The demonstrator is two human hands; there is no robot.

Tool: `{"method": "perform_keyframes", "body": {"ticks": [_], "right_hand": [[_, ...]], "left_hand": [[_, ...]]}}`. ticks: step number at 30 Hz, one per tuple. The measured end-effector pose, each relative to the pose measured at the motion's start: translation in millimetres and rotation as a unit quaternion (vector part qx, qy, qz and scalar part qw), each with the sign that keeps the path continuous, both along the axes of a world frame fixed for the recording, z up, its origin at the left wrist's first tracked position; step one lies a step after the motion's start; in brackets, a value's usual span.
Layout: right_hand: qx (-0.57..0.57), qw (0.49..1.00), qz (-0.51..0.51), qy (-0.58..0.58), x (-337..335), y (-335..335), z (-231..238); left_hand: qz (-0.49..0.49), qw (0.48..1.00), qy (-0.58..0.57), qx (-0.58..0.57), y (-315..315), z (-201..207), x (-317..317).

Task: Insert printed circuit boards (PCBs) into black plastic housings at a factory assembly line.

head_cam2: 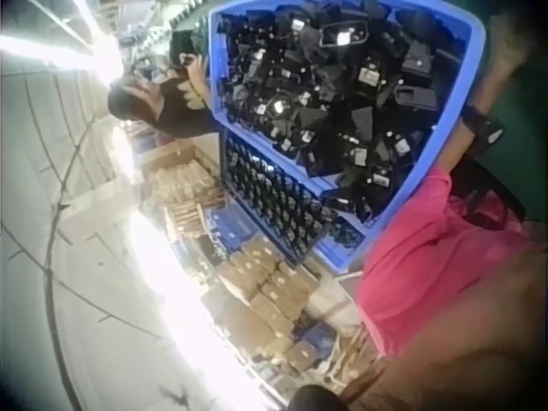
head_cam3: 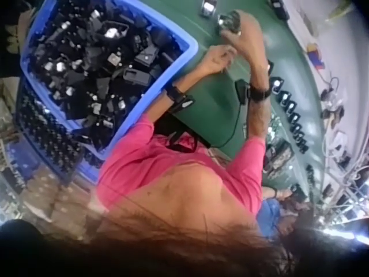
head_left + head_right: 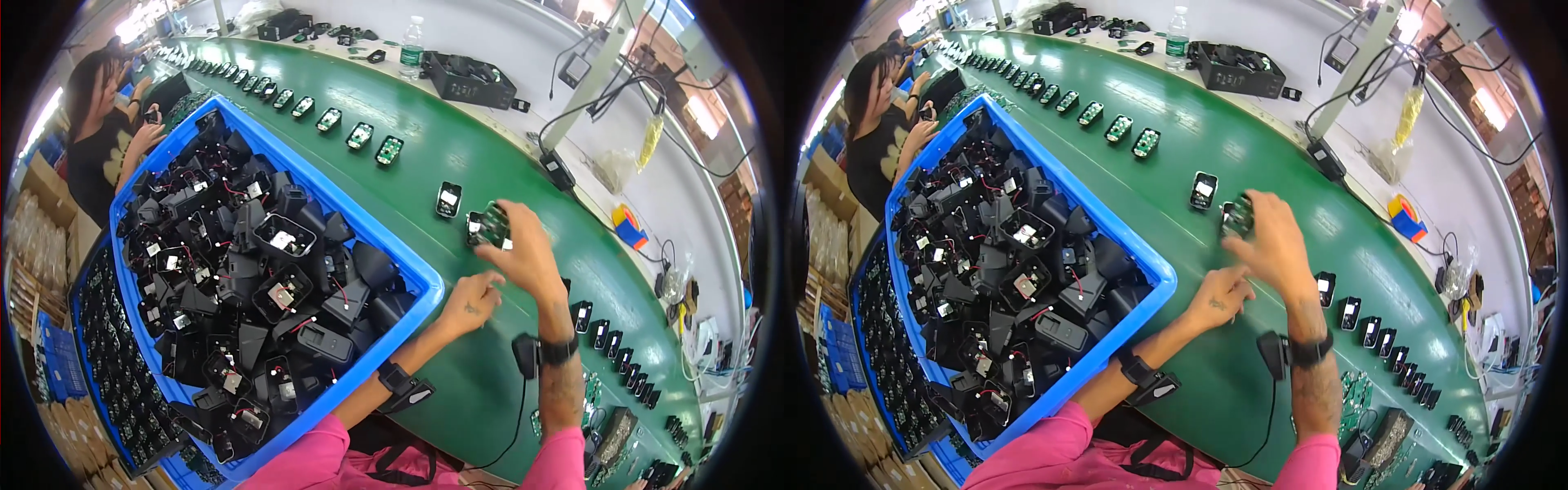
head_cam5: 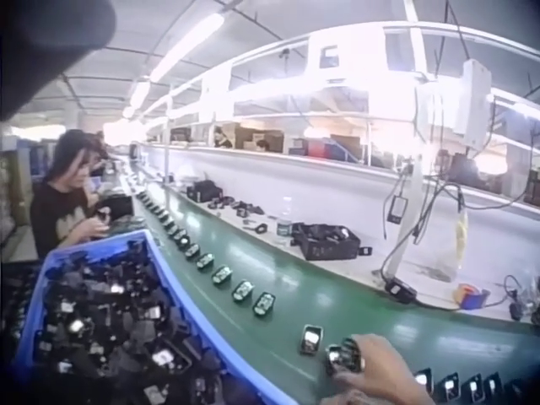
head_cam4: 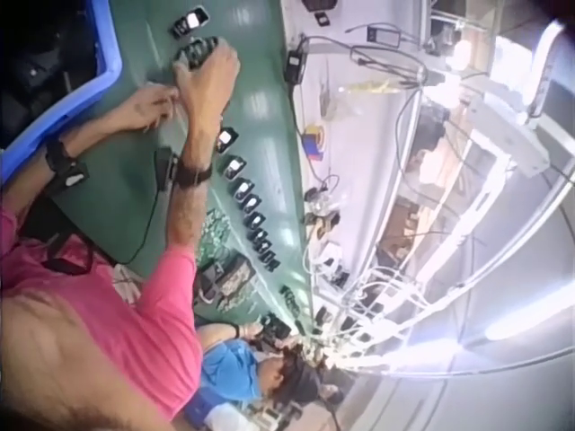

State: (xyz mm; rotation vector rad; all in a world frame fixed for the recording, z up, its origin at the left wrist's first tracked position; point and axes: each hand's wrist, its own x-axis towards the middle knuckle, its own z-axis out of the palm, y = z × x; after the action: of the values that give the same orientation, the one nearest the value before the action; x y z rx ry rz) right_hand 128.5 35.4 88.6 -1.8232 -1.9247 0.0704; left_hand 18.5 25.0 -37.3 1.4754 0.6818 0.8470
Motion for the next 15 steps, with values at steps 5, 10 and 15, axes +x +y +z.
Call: {"method": "perform_keyframes", "body": {"ticks": [5, 10, 15], "right_hand": [[-0.075, 0.996, 0.016, -0.051, -34, 108, -13], [-0.140, 0.978, -0.045, -0.148, -49, 169, -39], [-0.145, 0.974, -0.041, -0.168, -48, 181, -63]], "left_hand": [[0.021, 0.992, -0.120, -0.023, 5, -16, 8], [0.083, 0.985, -0.120, 0.087, -8, -34, 22], [0.094, 0.973, -0.069, 0.197, -3, -36, 18]]}}
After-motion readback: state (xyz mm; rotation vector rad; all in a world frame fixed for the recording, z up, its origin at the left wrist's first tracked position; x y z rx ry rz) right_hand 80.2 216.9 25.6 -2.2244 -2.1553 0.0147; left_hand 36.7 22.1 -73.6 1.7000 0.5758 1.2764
